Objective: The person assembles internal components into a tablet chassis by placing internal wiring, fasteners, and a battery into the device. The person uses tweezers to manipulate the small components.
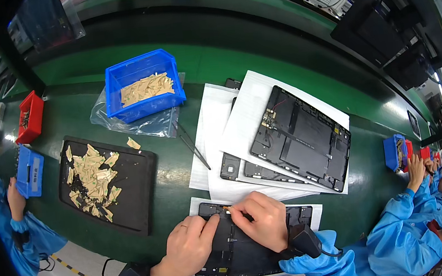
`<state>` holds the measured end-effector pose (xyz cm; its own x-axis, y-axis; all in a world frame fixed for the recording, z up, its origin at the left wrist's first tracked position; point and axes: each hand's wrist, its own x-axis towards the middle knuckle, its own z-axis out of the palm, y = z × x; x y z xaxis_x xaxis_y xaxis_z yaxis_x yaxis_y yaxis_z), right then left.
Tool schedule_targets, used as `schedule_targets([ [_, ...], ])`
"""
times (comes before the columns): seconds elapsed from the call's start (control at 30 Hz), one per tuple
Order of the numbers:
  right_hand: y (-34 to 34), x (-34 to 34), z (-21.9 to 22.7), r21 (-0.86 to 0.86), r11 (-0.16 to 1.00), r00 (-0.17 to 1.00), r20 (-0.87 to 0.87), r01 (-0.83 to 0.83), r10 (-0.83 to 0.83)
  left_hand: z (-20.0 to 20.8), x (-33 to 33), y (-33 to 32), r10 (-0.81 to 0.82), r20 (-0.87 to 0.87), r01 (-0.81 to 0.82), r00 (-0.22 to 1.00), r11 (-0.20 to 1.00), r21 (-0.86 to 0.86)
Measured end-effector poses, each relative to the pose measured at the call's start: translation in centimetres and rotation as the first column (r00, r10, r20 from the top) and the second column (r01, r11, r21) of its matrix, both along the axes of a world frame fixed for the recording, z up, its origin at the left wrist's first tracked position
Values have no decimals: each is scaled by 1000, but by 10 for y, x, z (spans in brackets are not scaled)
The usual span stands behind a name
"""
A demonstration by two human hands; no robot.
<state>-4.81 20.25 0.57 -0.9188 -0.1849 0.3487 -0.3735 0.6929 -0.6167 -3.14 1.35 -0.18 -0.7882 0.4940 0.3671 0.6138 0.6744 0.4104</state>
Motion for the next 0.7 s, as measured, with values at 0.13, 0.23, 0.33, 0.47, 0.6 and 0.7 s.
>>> schedule_targets([
  [0.13,-2,-1,-2,28,999,1000,-9,-18,18,-2,1,-1,23,29,-24,999,1000,10],
  [0.23,0,0,0,60,998,999,-13,-29,30,2,0,2,37,60,-38,997,999,6],
  [0.33,1,1,-2,83,996,999,-19,-37,39,3,-1,3,47,60,-48,997,999,6],
  [0.47,1,0,-3,87,995,999,-32,-40,43,5,-3,4,34,71,-33,997,999,-14],
  [0.6,1,0,-3,78,996,999,-33,-32,35,5,-4,4,19,78,-16,997,999,-37],
  [0.7,0,0,-3,71,997,999,-28,-30,32,6,-4,4,16,74,-13,997,999,-41],
])
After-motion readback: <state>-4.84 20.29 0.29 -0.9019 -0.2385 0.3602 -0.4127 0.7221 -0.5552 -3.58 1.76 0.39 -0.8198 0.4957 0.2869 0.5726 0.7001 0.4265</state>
